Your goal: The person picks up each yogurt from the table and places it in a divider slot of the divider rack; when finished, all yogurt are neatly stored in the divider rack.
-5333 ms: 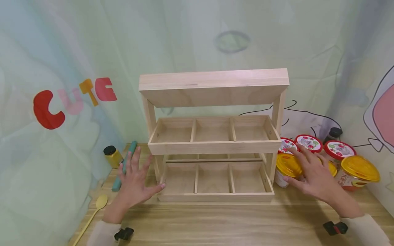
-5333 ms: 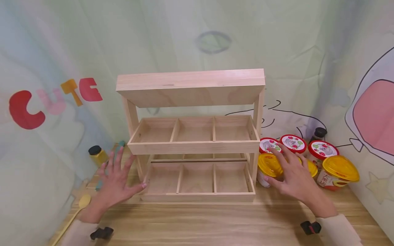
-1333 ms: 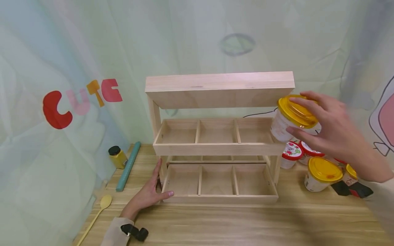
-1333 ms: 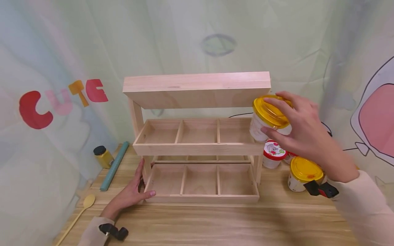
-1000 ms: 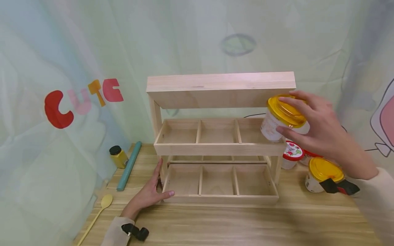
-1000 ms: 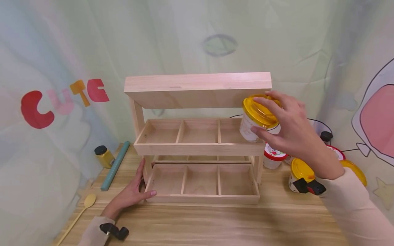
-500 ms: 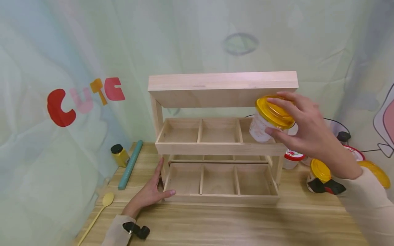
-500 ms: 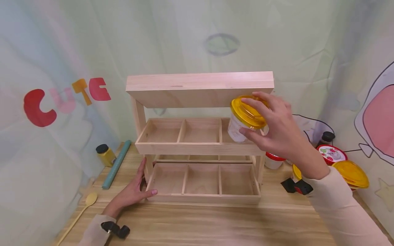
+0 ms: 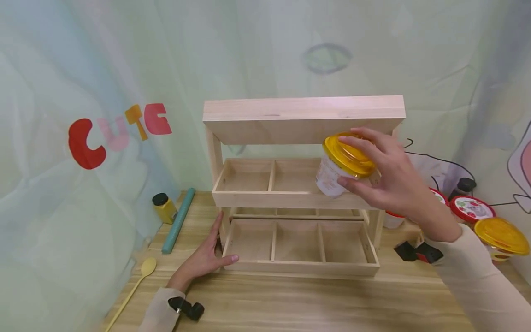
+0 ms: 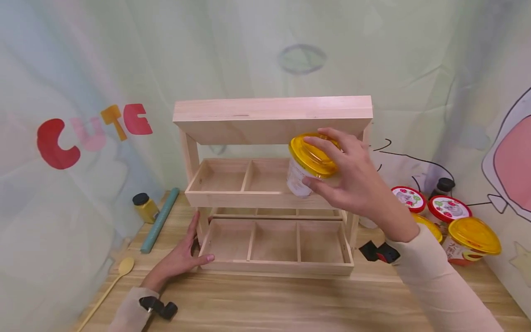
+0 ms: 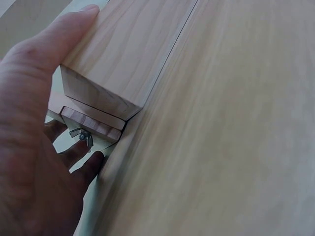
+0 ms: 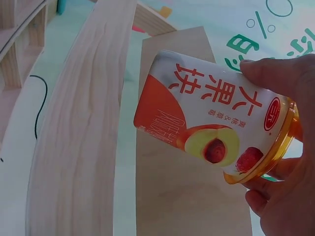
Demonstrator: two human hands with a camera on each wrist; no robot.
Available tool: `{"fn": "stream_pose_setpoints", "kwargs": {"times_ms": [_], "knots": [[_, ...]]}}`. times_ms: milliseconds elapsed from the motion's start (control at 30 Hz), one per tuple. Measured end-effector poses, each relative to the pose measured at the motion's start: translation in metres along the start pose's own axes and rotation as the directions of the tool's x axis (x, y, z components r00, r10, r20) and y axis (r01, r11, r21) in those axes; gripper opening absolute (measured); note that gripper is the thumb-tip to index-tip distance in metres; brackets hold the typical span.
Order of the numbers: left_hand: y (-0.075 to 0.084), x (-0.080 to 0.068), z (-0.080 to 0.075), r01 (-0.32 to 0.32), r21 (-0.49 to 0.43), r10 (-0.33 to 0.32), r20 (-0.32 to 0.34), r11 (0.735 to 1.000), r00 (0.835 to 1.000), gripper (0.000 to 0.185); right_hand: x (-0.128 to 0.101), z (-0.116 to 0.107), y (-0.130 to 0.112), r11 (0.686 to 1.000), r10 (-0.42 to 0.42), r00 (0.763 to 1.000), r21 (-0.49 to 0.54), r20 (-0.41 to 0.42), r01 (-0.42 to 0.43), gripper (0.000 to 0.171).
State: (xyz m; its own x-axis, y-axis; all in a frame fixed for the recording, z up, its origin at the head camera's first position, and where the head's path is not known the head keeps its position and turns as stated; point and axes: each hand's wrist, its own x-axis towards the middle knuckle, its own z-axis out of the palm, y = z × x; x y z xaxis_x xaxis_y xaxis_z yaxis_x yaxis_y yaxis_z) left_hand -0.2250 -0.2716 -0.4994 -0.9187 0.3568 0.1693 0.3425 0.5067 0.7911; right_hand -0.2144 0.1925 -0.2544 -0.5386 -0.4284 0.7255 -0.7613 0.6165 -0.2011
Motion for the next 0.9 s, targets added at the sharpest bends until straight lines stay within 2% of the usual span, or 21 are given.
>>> {"fn": "stream_pose_setpoints", "kwargs": {"times_ms": [533,900], "knots": [[-0.002,-0.002,-0.001,0.005,-0.005,-0.005,-0.002,1.000,1.000,0.139,-0.002,0.037,-0.026,0.992,-0.038,0.999,0.120,0.024,0.035,0.074],[0.002,-0.001,-0.001,0.044,-0.008,-0.044,0.002,0.999,0.999,0.138,-0.004,0.059,-0.041,0.979,-0.068,0.997,0.196,0.046,0.057,0.076]]}}
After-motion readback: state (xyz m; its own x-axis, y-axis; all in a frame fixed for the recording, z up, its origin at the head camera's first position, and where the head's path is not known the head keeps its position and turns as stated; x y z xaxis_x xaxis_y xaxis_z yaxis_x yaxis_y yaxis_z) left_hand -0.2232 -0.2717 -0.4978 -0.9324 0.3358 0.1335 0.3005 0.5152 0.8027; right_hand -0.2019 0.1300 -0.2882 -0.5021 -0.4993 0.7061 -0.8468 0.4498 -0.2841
